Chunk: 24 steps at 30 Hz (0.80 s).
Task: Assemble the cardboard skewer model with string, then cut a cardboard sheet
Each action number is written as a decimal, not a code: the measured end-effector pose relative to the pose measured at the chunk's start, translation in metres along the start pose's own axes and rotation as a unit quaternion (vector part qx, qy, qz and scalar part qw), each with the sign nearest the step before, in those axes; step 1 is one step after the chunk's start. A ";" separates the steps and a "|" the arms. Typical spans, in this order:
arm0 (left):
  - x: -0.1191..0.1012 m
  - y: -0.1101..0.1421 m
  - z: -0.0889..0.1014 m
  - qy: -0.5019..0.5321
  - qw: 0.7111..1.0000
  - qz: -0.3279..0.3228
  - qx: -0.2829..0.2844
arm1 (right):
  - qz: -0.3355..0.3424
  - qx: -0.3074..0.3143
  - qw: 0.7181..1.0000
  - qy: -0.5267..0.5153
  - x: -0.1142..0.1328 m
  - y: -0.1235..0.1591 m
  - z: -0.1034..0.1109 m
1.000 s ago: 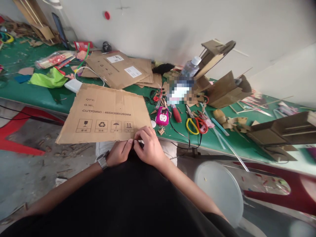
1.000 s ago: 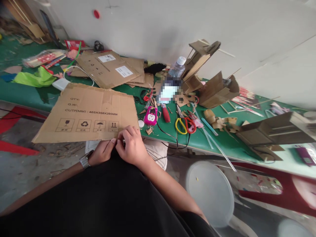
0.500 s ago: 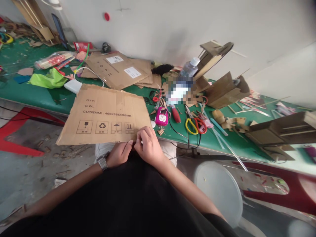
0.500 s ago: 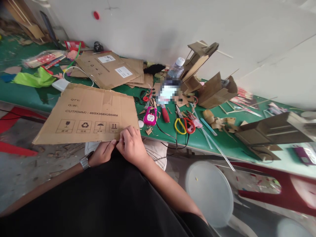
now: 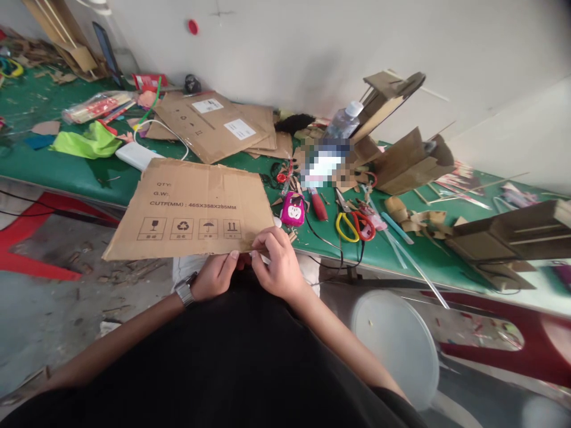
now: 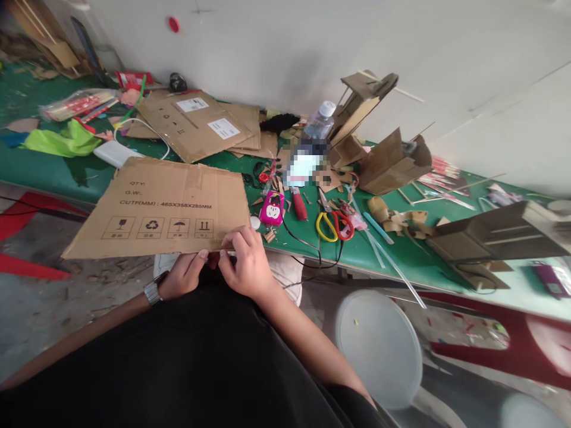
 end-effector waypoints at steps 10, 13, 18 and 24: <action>0.014 0.003 0.006 0.130 0.987 0.057 -0.078 | 0.001 -0.061 0.996 -0.063 -0.002 0.004 0.014; 0.021 0.004 0.003 0.139 0.984 0.083 -0.070 | 0.012 -0.056 0.997 -0.050 0.001 0.004 0.012; 0.021 0.005 0.004 0.078 0.992 0.077 -0.065 | -0.001 0.000 1.000 0.026 0.006 0.001 -0.001; 0.023 0.006 0.001 0.029 0.997 0.062 -0.031 | -0.041 0.052 0.995 0.075 0.004 -0.002 -0.011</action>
Point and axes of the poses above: each hand's wrist, its own y-axis away from the middle knuckle, its own z-axis out of the back of the hand, x = y × z, the point moved 8 cm from there along -y, towards the middle knuckle, and after that the axes turned 7 degrees about -z, right-handed, at the moved point
